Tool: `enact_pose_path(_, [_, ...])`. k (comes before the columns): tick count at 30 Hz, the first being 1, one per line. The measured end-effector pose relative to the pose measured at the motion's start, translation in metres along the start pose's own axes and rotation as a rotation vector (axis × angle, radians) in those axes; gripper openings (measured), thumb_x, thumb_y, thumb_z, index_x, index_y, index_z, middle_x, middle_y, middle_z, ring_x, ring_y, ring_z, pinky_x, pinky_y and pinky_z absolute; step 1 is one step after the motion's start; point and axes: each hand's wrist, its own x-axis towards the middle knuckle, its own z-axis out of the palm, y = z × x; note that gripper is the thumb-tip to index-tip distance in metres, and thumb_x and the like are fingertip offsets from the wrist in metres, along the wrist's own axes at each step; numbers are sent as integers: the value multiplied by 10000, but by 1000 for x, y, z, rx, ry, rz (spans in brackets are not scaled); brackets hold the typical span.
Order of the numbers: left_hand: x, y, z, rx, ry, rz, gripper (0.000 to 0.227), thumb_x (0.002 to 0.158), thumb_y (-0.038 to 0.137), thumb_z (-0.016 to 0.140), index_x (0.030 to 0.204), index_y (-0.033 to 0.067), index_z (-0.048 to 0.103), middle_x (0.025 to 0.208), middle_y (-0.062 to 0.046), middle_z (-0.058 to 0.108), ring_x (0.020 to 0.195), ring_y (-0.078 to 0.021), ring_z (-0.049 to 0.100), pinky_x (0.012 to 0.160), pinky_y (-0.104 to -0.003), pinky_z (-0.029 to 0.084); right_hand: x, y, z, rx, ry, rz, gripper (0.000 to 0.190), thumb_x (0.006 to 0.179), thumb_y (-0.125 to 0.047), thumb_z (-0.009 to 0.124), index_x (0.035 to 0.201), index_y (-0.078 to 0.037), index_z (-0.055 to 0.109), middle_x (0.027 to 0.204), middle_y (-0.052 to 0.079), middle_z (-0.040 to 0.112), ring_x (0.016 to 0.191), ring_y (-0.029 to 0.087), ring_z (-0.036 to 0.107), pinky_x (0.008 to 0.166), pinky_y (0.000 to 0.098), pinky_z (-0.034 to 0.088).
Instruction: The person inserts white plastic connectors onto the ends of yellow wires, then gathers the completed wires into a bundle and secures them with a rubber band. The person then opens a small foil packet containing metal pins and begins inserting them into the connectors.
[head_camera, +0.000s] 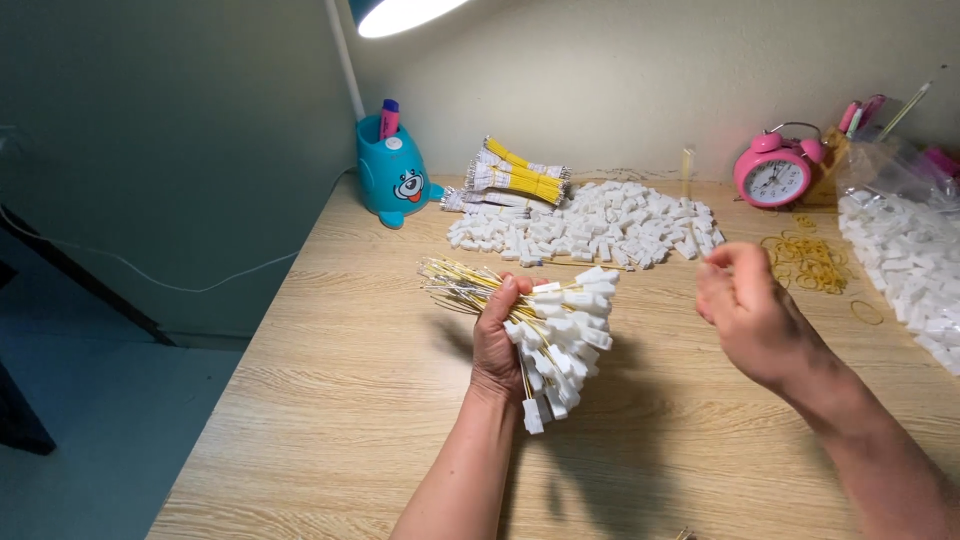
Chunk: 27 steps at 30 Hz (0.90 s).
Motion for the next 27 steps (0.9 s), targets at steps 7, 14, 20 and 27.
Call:
enact_pose_path(7, [46, -21, -57, 164, -91, 60, 331, 900, 145, 655, 1207, 84, 545, 772, -23, 638, 845, -176, 686, 837, -383, 597, 4, -84, 39, -542, -174, -318, 263, 961, -414, 502, 887, -236, 681, 878, 9, 628, 862, 232, 679, 787, 338, 555])
enact_pose_path(14, [50, -20, -61, 24, 0, -52, 237, 894, 218, 674, 1088, 81, 669, 837, -93, 692, 807, -256, 718, 774, -421, 615, -13, -85, 29, -258, -199, -214, 417, 939, -534, 388, 1194, -299, 619, 1178, 54, 549, 1026, 299, 598, 894, 447, 489])
enact_pose_path(20, [50, -14, -53, -67, 202, -30, 252, 866, 337, 656, 977, 111, 663, 914, -130, 654, 834, -314, 641, 743, -476, 533, -85, -56, 98, 131, 321, -673, 913, 835, -654, 427, 1499, -83, 171, 1544, 218, 147, 1439, 386, 205, 1150, 587, 262])
enact_pose_path(27, [31, -26, -41, -231, 204, -75, 272, 789, 371, 715, 904, 138, 633, 938, -161, 658, 872, -307, 628, 794, -426, 520, -64, -59, 129, 235, 422, -714, 542, 1005, -477, 364, 1380, -88, 323, 1516, 272, 239, 1473, 432, 209, 1201, 552, 235])
